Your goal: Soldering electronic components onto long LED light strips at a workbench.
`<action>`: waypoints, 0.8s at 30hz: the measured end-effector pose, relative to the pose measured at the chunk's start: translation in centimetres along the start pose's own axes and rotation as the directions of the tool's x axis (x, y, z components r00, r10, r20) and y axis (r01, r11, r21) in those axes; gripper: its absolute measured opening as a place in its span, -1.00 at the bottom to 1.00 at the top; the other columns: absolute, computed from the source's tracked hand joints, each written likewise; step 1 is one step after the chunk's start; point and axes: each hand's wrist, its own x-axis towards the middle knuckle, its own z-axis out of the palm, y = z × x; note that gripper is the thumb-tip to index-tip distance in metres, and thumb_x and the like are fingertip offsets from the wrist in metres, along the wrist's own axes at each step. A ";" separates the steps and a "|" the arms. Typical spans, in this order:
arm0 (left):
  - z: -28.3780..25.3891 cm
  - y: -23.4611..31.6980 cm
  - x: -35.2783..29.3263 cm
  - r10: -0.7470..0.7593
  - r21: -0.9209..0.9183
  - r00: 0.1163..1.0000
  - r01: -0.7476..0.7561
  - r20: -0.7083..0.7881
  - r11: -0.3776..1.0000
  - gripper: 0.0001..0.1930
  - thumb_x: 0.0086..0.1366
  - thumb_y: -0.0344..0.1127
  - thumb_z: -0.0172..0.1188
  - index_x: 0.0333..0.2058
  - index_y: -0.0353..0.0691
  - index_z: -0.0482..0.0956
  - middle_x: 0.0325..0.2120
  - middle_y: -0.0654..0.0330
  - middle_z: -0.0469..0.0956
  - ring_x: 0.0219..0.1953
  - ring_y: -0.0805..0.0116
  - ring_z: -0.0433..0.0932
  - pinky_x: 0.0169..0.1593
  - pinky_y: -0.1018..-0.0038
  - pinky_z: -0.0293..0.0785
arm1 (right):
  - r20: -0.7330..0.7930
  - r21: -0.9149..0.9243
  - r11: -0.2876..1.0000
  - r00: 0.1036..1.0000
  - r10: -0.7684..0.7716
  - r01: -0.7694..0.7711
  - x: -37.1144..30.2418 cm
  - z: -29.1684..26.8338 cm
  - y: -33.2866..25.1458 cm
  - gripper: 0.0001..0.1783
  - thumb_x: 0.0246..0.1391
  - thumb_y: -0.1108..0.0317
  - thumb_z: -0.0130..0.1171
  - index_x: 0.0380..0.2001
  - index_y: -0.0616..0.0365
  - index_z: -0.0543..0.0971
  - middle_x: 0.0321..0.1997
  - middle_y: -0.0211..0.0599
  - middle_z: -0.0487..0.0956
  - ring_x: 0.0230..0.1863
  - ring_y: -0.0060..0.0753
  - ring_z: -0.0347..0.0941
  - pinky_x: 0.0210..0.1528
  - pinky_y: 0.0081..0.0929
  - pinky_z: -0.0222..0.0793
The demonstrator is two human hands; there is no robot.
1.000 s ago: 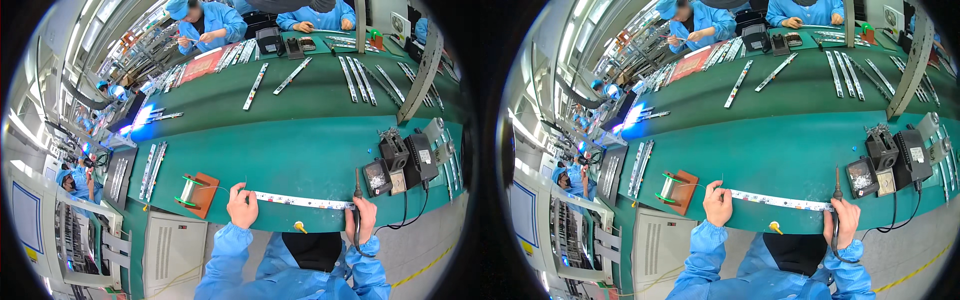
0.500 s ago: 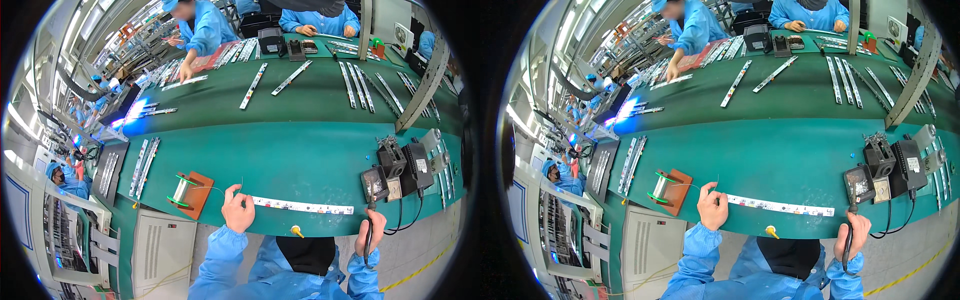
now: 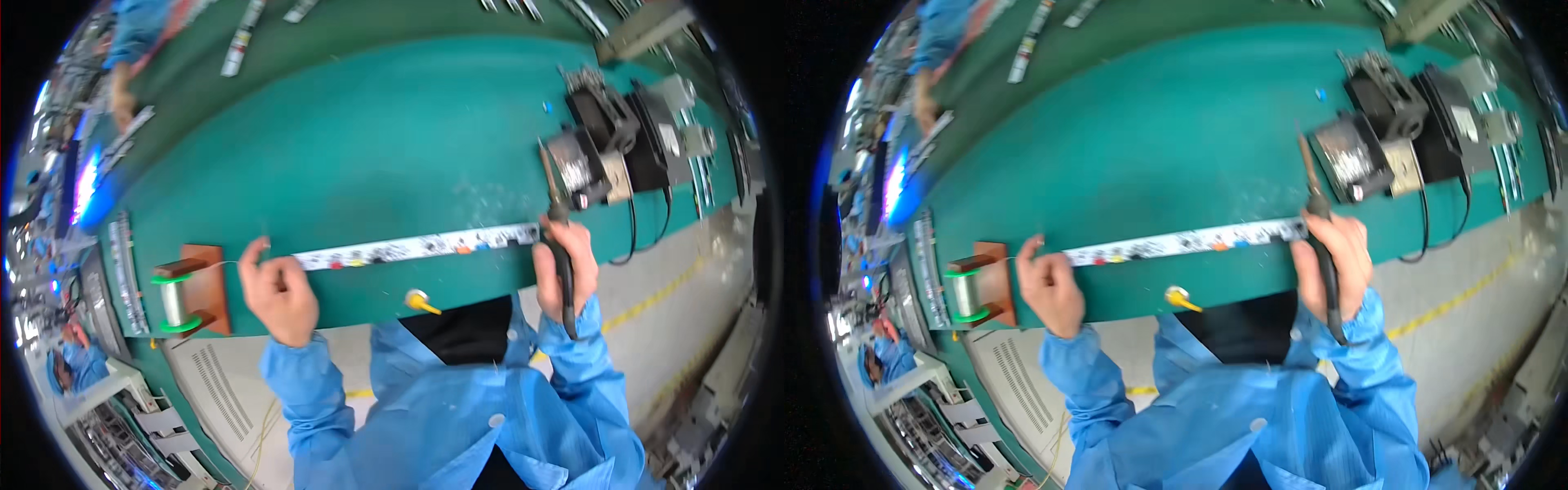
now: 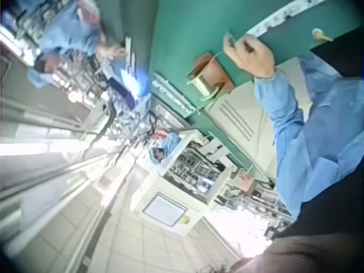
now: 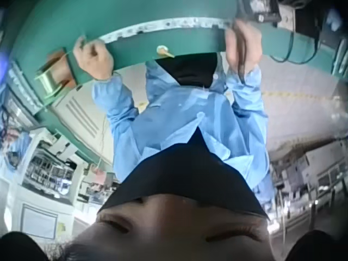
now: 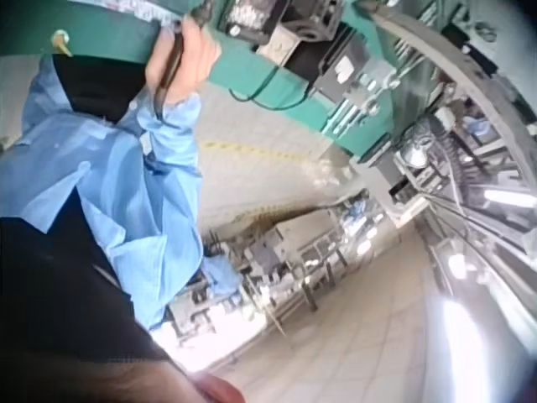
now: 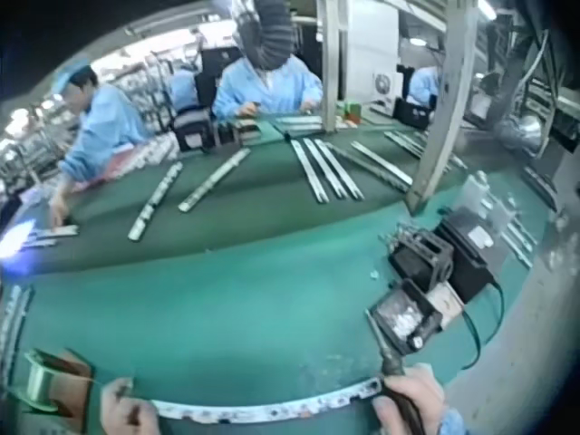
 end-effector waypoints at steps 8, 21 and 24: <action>1.0 -0.4 -0.7 -0.083 -0.005 0.995 0.083 0.047 0.997 -0.91 0.19 -0.51 0.15 -0.47 -0.39 0.58 -0.02 0.03 0.49 -0.46 0.52 0.44 -0.45 0.59 0.29 | 0.108 -0.066 0.998 0.994 0.032 -0.025 -1.0 -0.6 1.5 -0.49 -0.12 0.68 0.21 -0.01 0.24 0.42 -0.09 0.12 0.57 -0.23 -0.14 0.49 -0.13 -0.24 0.40; -0.1 0.6 -0.9 -0.060 -0.019 0.994 0.062 0.087 0.998 -0.88 0.29 -0.49 0.11 -0.40 -0.42 0.56 0.04 0.02 0.44 -0.29 0.44 0.47 -0.22 0.53 0.38 | 0.057 -0.063 0.992 0.992 0.112 -0.109 -1.7 -0.2 1.5 -0.37 -0.28 0.71 0.37 -0.03 0.23 0.45 -0.09 0.04 0.59 -0.17 -0.07 0.53 -0.09 -0.25 0.40; -0.5 1.7 -1.1 0.115 0.056 0.989 -0.110 -0.092 0.992 -0.85 0.35 -0.45 0.08 -0.33 -0.41 0.57 0.06 -0.01 0.42 -0.23 0.39 0.47 -0.14 0.46 0.39 | 0.001 -0.010 0.989 0.989 0.146 -0.146 -1.9 -0.9 1.4 -0.32 -0.28 0.72 0.37 0.00 0.15 0.41 -0.14 -0.02 0.60 -0.19 -0.10 0.53 -0.13 -0.28 0.42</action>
